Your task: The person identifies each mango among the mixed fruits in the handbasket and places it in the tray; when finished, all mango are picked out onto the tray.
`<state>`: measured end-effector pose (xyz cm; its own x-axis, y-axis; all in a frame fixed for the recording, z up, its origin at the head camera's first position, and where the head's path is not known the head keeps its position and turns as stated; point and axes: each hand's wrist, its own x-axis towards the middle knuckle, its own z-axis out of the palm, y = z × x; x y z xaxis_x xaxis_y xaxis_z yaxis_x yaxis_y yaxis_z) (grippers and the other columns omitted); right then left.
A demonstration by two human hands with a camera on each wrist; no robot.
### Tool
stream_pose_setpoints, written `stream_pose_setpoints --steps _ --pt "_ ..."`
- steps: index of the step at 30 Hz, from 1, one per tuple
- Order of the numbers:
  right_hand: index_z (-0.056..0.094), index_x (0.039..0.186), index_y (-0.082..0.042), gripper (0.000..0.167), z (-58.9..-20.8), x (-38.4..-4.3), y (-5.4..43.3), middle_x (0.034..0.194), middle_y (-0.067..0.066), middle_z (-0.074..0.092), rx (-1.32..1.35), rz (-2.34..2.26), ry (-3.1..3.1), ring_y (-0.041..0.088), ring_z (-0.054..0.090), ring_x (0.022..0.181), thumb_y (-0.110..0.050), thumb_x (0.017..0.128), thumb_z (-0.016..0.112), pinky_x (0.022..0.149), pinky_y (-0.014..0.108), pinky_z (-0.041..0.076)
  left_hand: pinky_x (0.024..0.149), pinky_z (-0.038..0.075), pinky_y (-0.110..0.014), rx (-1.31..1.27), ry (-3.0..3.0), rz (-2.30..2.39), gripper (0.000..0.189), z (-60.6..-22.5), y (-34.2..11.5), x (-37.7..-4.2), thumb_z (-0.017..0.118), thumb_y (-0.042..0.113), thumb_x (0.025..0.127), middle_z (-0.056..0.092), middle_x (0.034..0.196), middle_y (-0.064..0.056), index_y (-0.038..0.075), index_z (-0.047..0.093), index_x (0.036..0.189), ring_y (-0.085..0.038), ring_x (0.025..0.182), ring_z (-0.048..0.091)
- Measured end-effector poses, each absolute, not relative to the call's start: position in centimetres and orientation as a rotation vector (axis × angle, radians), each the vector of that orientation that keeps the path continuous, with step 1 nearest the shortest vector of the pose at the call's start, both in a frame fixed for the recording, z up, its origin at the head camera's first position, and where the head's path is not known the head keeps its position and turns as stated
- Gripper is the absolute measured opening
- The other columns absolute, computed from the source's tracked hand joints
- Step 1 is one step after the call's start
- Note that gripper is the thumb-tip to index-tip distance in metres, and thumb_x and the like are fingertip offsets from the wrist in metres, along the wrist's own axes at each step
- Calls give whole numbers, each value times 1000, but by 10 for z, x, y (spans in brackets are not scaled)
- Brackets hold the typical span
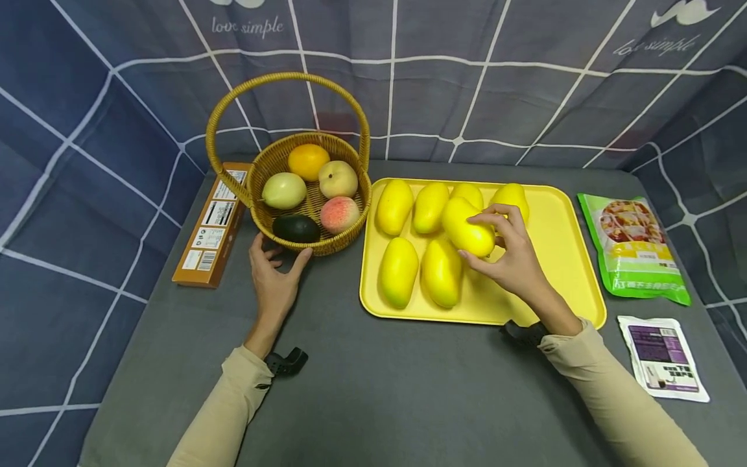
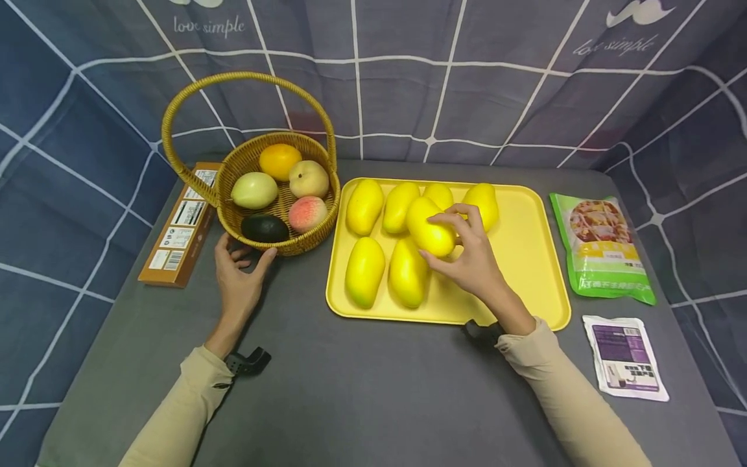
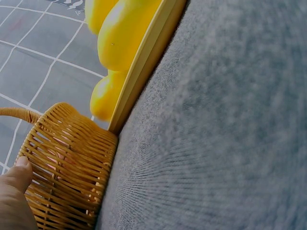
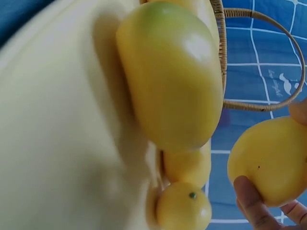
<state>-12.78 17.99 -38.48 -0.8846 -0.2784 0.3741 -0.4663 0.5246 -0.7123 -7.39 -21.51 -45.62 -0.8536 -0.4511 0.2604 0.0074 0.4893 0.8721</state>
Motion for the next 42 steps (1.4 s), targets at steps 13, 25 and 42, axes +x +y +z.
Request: stream_pose_setpoints --steps 13,25,42 --pt "62 123 -13 58 -406 -105 205 125 8 41 531 1270 -2614 6 41 108 -5 71 86 76 15 42 87 39 -37 351 -2267 -1348 89 -458 -217 -73 80 35 82 38 146 -13 14 28 151 -31 115 53" --pt "61 123 -13 60 -418 -84 212 126 9 42 511 1284 -2658 5 39 111 -4 70 87 77 13 42 87 40 -38 363 -2271 -1344 89 -456 -216 -73 80 35 82 40 143 -14 12 29 151 -32 113 53" --pt "56 128 -9 56 -435 -80 213 131 17 37 572 1254 -2700 17 44 112 -4 78 81 86 8 39 88 40 -38 351 -2263 -1347 88 -457 -215 -74 80 34 82 39 145 -14 12 29 151 -32 114 54"
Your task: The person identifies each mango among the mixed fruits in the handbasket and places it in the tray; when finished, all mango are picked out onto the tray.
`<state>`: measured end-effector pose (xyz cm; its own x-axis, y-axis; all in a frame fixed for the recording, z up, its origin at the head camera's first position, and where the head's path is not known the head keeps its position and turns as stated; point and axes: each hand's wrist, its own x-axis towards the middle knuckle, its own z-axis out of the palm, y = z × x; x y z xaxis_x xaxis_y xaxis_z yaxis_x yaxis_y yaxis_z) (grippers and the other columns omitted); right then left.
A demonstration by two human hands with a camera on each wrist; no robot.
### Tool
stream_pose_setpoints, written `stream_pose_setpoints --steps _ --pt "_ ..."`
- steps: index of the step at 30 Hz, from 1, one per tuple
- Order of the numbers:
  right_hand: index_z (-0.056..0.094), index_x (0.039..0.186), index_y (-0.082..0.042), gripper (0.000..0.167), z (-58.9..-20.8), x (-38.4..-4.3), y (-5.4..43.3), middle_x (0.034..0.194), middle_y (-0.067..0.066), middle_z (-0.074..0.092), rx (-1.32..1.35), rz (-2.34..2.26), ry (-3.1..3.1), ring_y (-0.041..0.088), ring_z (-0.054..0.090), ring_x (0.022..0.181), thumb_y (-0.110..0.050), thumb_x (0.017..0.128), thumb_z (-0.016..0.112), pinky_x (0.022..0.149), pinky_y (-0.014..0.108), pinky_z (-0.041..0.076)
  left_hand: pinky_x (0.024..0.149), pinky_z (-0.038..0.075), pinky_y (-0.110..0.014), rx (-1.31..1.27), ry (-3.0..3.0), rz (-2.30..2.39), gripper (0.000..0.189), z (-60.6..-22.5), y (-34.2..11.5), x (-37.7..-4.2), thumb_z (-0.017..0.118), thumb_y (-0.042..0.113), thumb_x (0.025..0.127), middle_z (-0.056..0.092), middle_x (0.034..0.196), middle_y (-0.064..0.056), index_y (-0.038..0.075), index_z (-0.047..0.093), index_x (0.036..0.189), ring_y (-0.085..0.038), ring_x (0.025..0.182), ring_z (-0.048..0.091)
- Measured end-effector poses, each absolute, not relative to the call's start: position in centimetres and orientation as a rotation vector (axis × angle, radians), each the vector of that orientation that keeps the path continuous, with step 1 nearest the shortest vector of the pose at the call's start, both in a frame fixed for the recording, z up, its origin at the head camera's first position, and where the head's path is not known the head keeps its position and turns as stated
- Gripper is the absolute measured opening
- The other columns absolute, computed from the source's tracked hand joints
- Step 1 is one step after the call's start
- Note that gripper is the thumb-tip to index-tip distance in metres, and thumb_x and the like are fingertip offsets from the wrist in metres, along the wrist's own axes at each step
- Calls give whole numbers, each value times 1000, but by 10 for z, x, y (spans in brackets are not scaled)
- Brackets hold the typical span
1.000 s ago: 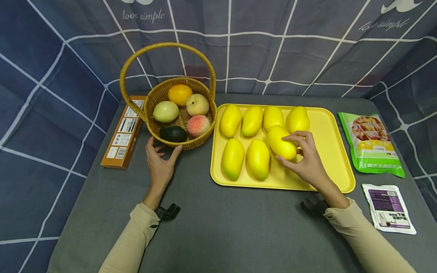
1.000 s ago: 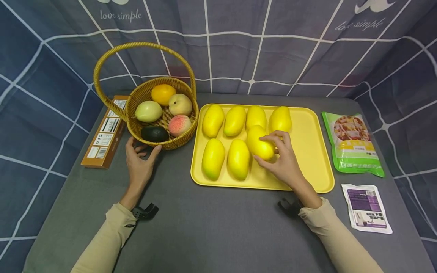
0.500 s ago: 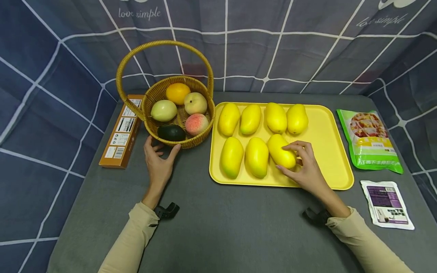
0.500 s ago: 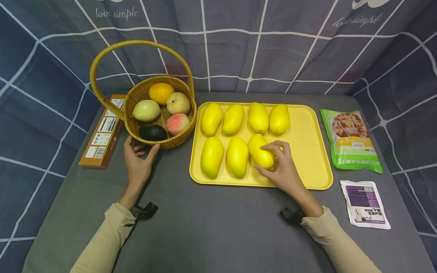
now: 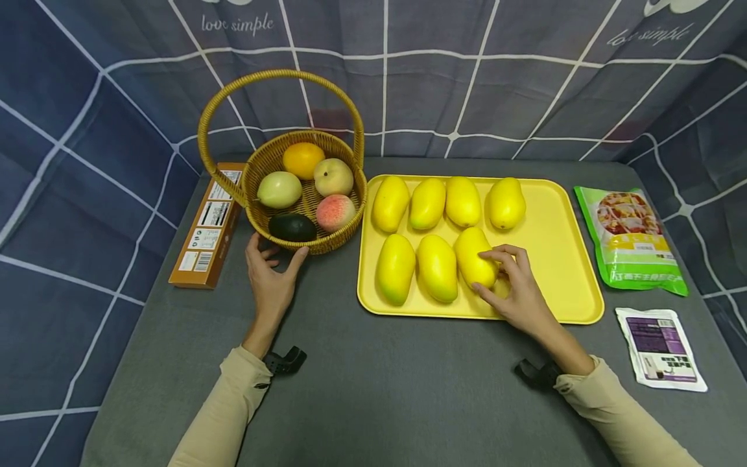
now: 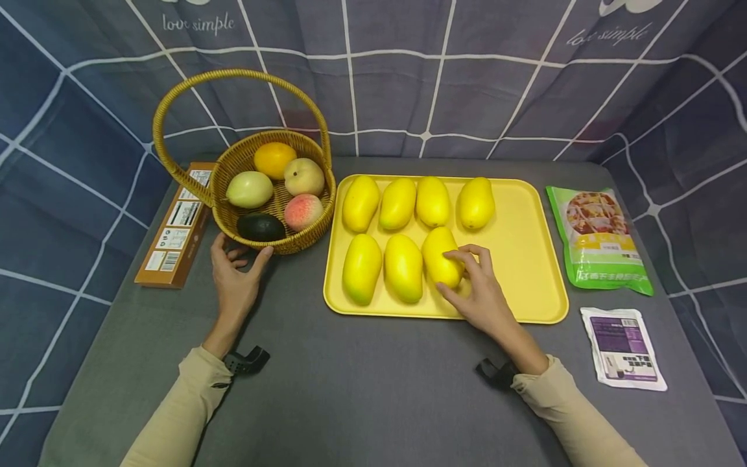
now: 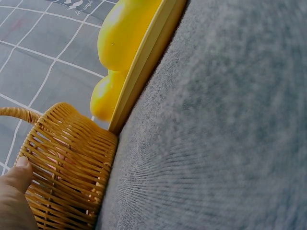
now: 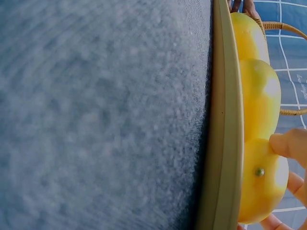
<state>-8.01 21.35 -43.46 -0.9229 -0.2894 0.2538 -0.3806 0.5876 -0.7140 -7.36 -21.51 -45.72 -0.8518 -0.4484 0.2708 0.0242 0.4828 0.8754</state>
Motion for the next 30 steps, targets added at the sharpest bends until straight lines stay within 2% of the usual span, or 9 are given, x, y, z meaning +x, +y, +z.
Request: stream_pose_setpoints --steps 5,9,18,20,22,25,26,30 --pt "54 134 -11 62 -437 -80 215 137 20 35 569 1216 -2707 25 48 112 -4 79 80 88 7 37 88 40 -38 364 -2273 -1348 89 -457 -215 -73 80 35 82 40 145 -13 13 29 151 -31 113 53" --pt "53 136 -13 63 -440 -79 217 145 23 30 575 1167 -2716 31 51 111 -6 80 80 88 11 36 88 40 -38 370 -2269 -1348 89 -458 -214 -73 80 35 81 40 145 -13 13 29 151 -31 113 53" --pt "52 138 -16 66 -438 -76 217 142 19 38 580 1104 -2748 32 46 123 -12 79 81 94 8 28 87 40 -36 370 -2270 -1338 89 -458 -215 -73 80 37 81 40 145 -13 12 29 151 -30 113 53" --pt "51 139 -16 68 -438 -76 216 142 19 38 578 1104 -2750 32 46 124 -12 79 81 96 14 32 87 40 -36 364 -2267 -1338 89 -459 -216 -73 80 36 81 40 145 -12 13 30 151 -30 114 53" --pt "50 140 -16 69 -438 -76 216 143 20 36 571 1110 -2756 34 45 124 -12 79 81 97 28 38 87 40 -36 360 -2265 -1341 88 -459 -216 -73 80 36 82 40 144 -12 13 30 151 -30 114 53" --pt "51 140 -17 69 -438 -75 216 144 22 34 562 1118 -2759 37 44 125 -10 78 81 92 46 41 87 40 -36 359 -2266 -1342 89 -459 -216 -73 80 35 82 40 145 -13 12 30 151 -31 114 53" --pt "51 140 -17 69 -439 -75 216 145 22 33 562 1123 -2758 38 44 125 -10 78 81 90 49 41 87 40 -36 360 -2266 -1342 89 -459 -216 -73 80 35 82 40 145 -13 12 30 151 -31 114 53" --pt "51 140 -16 69 -439 -74 216 146 22 34 571 1129 -2743 38 42 126 -7 78 81 89 48 39 87 40 -36 364 -2270 -1345 89 -458 -217 -73 80 35 81 40 145 -14 12 29 151 -31 113 53"
